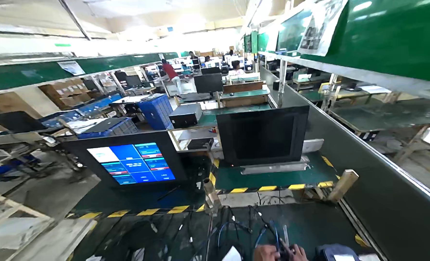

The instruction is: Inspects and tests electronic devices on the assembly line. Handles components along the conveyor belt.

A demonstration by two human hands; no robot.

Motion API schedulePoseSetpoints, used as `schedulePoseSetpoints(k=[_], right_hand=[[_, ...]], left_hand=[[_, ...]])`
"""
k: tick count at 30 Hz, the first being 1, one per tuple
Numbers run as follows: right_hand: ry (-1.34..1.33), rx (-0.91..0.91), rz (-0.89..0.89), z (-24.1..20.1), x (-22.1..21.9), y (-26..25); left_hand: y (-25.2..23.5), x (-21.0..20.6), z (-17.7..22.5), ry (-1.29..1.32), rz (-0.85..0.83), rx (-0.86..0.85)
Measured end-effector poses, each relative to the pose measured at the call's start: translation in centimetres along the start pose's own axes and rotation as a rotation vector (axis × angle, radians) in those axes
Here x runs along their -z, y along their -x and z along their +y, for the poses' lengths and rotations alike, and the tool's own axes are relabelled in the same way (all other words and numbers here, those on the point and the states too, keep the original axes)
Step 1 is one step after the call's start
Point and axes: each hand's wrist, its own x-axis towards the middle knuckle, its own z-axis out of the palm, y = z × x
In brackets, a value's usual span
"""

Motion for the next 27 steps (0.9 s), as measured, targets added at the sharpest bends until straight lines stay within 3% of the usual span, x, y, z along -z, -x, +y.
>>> schedulePoseSetpoints(k=[4, 13, 25, 27], right_hand=[[0.029, -0.09, -0.103, -0.3, -0.2, 0.2], [0.016, -0.078, -0.11, -0.6, 0.1, 0.4], [0.042, -0.081, -0.124, -0.9, 0.0, 0.2], [0.033, -0.079, -0.106, -0.9, 0.0, 0.1]], left_hand=[[-1.0, -0.4, -1.4, 0.086, -0.049, 0.1], [-0.2, -0.4, -1.7, 0.077, -0.084, -0.029], [1.3, -2.8, -3.2, -0.074, 0.293, -0.327], [1.1, -2.5, -2.9, -0.075, 0.268, -0.312]])
